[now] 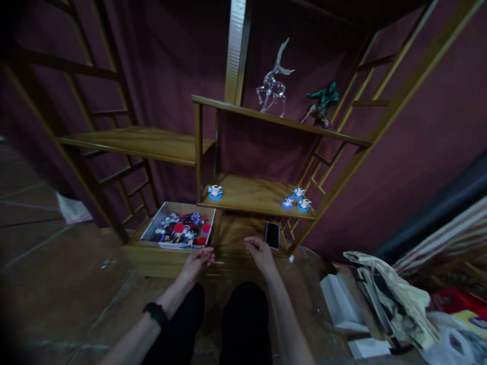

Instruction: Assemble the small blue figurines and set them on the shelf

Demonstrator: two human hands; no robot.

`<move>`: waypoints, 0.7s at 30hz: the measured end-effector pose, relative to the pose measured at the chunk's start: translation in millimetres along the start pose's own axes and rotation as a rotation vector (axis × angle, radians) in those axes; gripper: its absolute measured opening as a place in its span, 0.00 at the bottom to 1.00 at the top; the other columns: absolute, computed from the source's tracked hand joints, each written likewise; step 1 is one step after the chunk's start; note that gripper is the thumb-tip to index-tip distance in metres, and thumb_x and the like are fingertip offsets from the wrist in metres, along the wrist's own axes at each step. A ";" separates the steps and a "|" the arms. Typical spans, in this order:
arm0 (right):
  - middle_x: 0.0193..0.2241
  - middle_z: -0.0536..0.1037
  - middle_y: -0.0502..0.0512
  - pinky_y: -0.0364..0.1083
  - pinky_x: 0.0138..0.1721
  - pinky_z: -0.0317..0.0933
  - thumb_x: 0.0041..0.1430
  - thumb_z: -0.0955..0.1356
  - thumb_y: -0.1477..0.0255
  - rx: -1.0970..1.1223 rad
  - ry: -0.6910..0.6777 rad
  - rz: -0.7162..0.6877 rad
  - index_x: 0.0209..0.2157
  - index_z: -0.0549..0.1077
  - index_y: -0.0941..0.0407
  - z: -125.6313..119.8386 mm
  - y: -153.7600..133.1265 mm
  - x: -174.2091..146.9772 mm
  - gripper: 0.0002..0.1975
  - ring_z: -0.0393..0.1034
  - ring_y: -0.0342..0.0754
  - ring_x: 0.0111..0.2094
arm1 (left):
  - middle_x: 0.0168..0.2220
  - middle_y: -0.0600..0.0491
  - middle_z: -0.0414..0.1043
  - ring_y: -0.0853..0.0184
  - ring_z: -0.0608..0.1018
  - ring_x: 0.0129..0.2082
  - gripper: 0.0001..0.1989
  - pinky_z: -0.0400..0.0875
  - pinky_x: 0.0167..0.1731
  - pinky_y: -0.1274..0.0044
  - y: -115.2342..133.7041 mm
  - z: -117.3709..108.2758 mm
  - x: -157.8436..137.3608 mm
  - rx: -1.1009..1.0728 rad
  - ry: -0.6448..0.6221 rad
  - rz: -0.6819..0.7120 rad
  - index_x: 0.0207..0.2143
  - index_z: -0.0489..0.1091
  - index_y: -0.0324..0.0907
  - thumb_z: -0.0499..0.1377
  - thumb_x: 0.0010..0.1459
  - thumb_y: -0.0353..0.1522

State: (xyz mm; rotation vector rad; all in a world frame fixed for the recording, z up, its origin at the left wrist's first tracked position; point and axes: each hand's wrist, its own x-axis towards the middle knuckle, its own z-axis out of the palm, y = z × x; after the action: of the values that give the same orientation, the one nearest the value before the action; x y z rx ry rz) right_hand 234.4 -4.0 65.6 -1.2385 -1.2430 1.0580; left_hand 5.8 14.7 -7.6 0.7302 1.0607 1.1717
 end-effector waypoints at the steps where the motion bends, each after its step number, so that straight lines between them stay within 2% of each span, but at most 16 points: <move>1: 0.30 0.78 0.54 0.45 0.32 0.66 0.44 0.70 0.60 0.020 -0.055 0.041 0.33 0.75 0.55 15.6 13.0 -4.6 0.16 0.70 0.46 0.31 | 0.26 0.50 0.74 0.71 0.74 0.23 0.16 0.65 0.25 0.79 0.7 -1.7 -0.2 -0.005 0.008 0.030 0.34 0.72 0.35 0.64 0.40 0.33; 5: 0.30 0.78 0.54 0.46 0.32 0.65 0.43 0.71 0.58 0.059 -0.186 0.145 0.32 0.75 0.55 59.7 48.3 -8.9 0.17 0.70 0.45 0.30 | 0.24 0.51 0.73 0.71 0.73 0.22 0.14 0.64 0.24 0.79 7.3 -15.8 5.1 0.036 0.063 0.141 0.32 0.72 0.35 0.62 0.41 0.33; 8: 0.29 0.77 0.54 0.46 0.32 0.64 0.41 0.71 0.57 0.043 -0.205 0.190 0.31 0.75 0.55 75.9 62.1 -3.4 0.18 0.70 0.47 0.31 | 0.24 0.52 0.73 0.71 0.73 0.23 0.12 0.66 0.25 0.79 14.1 -36.5 19.3 0.094 0.122 0.198 0.32 0.71 0.35 0.61 0.42 0.33; 12: 0.29 0.77 0.54 0.46 0.31 0.64 0.41 0.71 0.59 0.012 -0.212 0.253 0.31 0.75 0.55 89.6 72.8 6.1 0.17 0.70 0.48 0.32 | 0.25 0.52 0.72 0.70 0.73 0.24 0.09 0.68 0.28 0.77 24.0 -69.8 53.2 0.212 0.212 0.264 0.31 0.71 0.36 0.58 0.45 0.30; 16: 0.30 0.77 0.54 0.45 0.32 0.64 0.44 0.70 0.61 0.003 -0.263 0.254 0.32 0.75 0.55 108.8 78.2 16.4 0.14 0.70 0.48 0.34 | 0.27 0.51 0.74 0.68 0.75 0.28 0.10 0.69 0.32 0.76 36.8 -88.3 92.6 0.547 0.340 0.304 0.33 0.72 0.36 0.53 0.49 0.26; 21: 0.30 0.76 0.53 0.45 0.31 0.63 0.48 0.68 0.64 -0.033 -0.318 0.238 0.34 0.74 0.55 134.8 88.2 25.7 0.12 0.69 0.45 0.29 | 0.37 0.47 0.76 0.65 0.76 0.39 0.13 0.67 0.42 0.75 53.5 -83.4 133.4 1.105 0.286 0.371 0.36 0.73 0.37 0.51 0.53 0.24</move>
State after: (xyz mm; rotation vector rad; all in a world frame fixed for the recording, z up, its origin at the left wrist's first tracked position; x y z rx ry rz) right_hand 109.1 39.0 -29.5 -1.3009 -1.3787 1.4569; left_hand -86.5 151.7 -26.0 1.6988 1.8959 0.9390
